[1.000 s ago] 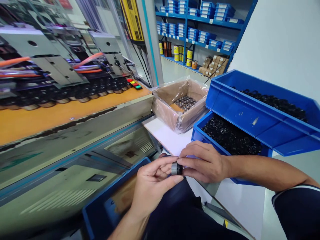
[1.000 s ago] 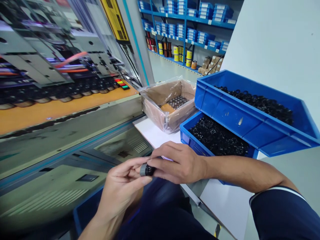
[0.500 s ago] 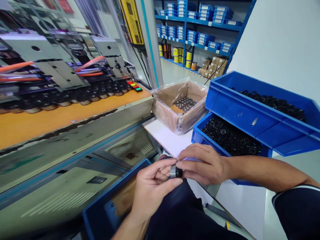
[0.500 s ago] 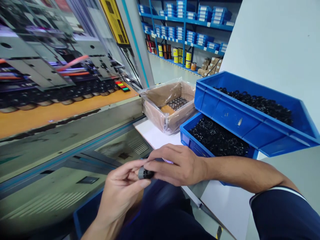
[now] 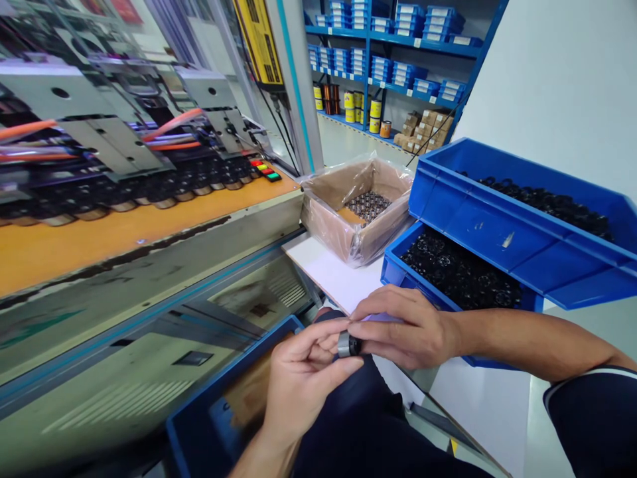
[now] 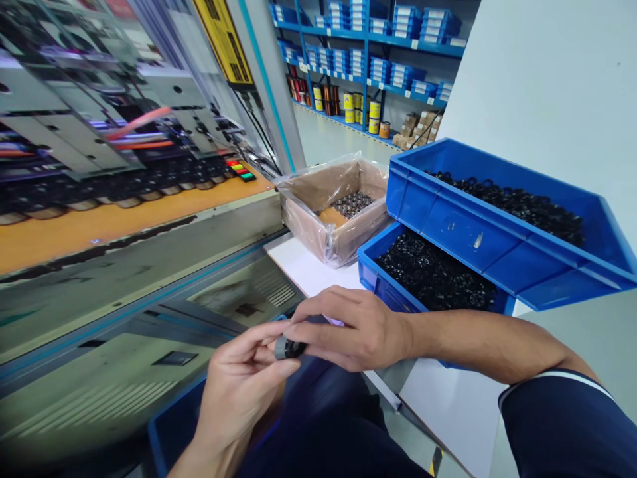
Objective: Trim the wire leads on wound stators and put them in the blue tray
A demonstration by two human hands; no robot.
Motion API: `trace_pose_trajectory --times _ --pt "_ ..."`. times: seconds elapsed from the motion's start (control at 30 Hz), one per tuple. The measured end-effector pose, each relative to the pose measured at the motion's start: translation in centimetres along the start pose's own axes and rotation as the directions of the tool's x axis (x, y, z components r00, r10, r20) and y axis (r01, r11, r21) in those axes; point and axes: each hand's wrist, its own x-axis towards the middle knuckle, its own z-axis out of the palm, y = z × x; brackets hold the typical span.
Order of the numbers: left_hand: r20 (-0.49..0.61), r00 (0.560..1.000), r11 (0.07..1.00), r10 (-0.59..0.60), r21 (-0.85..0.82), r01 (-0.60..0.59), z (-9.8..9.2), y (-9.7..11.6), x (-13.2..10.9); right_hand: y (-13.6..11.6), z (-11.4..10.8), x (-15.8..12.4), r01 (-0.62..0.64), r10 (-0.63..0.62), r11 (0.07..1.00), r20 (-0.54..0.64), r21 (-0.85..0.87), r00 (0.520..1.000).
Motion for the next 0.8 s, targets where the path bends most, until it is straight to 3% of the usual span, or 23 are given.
trace_pose_trajectory --times 0.4,0.67,0.8 --pt "-0.009 1.0 0.999 -0.006 0.041 0.007 -0.09 -0.01 -0.06 0.0 -0.07 -0.04 0.032 -0.032 0.999 -0.005 -0.014 0.999" --pt "0.042 0.996 0.995 -0.073 0.069 0.07 -0.86 0.07 -0.19 -0.1 -0.28 0.05 0.064 -0.065 0.996 -0.003 -0.065 0.998" --pt "-0.033 0.999 0.998 -0.035 0.06 0.037 -0.17 -0.51 -0.45 -0.14 -0.18 -0.05 0.139 -0.143 0.982 -0.016 -0.13 0.99"
